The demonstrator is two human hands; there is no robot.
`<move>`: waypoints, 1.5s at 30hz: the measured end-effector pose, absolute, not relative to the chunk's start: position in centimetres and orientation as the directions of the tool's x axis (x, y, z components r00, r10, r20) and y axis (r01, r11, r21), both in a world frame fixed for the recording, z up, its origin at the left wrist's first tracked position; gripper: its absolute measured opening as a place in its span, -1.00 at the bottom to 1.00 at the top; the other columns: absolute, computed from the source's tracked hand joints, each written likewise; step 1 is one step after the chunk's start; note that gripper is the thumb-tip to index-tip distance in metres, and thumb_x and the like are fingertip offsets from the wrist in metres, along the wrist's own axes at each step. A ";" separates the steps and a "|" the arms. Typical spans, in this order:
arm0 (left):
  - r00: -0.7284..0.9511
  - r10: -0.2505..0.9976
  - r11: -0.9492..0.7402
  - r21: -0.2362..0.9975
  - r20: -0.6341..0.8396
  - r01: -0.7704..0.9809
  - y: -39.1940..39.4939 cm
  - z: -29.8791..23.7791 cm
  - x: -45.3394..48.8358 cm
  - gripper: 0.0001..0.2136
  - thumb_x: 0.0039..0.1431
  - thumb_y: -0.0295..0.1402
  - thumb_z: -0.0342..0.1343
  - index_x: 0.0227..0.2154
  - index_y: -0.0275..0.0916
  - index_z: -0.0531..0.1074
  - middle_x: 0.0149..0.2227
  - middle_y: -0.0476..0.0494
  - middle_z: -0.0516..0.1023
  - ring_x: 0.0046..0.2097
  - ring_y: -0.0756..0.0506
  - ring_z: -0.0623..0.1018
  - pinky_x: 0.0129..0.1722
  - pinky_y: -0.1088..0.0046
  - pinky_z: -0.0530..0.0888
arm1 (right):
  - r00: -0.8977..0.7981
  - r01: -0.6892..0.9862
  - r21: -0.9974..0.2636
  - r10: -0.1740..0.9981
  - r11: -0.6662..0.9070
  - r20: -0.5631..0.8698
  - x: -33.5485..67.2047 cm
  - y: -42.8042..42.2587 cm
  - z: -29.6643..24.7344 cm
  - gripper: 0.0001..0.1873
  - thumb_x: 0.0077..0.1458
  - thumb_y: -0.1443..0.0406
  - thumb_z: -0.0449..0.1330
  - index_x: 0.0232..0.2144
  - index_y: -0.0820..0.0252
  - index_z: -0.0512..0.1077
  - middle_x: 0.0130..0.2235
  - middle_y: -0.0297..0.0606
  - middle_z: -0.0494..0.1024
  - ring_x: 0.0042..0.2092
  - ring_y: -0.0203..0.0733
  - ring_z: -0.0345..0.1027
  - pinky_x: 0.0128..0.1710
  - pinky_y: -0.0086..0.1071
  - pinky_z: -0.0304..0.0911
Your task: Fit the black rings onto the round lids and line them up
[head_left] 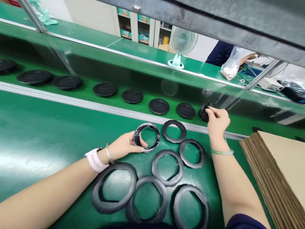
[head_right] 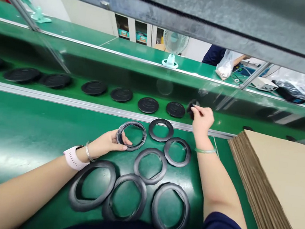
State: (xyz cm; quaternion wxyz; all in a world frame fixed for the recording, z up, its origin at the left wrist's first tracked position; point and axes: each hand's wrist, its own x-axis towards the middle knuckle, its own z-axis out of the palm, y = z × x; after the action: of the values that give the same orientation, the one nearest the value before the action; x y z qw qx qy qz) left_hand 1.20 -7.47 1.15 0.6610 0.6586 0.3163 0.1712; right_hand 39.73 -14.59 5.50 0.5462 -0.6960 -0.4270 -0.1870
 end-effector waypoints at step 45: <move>0.602 0.793 -0.039 0.979 -0.092 0.200 -9.1 0.2 2.5 -0.39 -0.19 -0.25 0.43 -0.09 -0.21 0.26 -0.16 -0.10 0.56 -0.14 -0.21 0.60 -0.17 0.28 0.54 | -0.453 0.827 0.042 0.621 0.560 0.640 22.1 -15.3 2.4 -0.78 0.32 0.39 0.06 -0.19 0.27 0.53 -0.41 -0.22 0.41 -0.36 -0.19 0.24 -0.37 -0.32 0.20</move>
State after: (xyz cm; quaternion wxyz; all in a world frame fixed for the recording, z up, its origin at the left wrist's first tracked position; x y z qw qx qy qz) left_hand 2.51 -9.13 0.20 0.5877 0.6752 0.3676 0.2522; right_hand 22.07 -15.30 2.45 0.2915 -0.4343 -0.8337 -0.1770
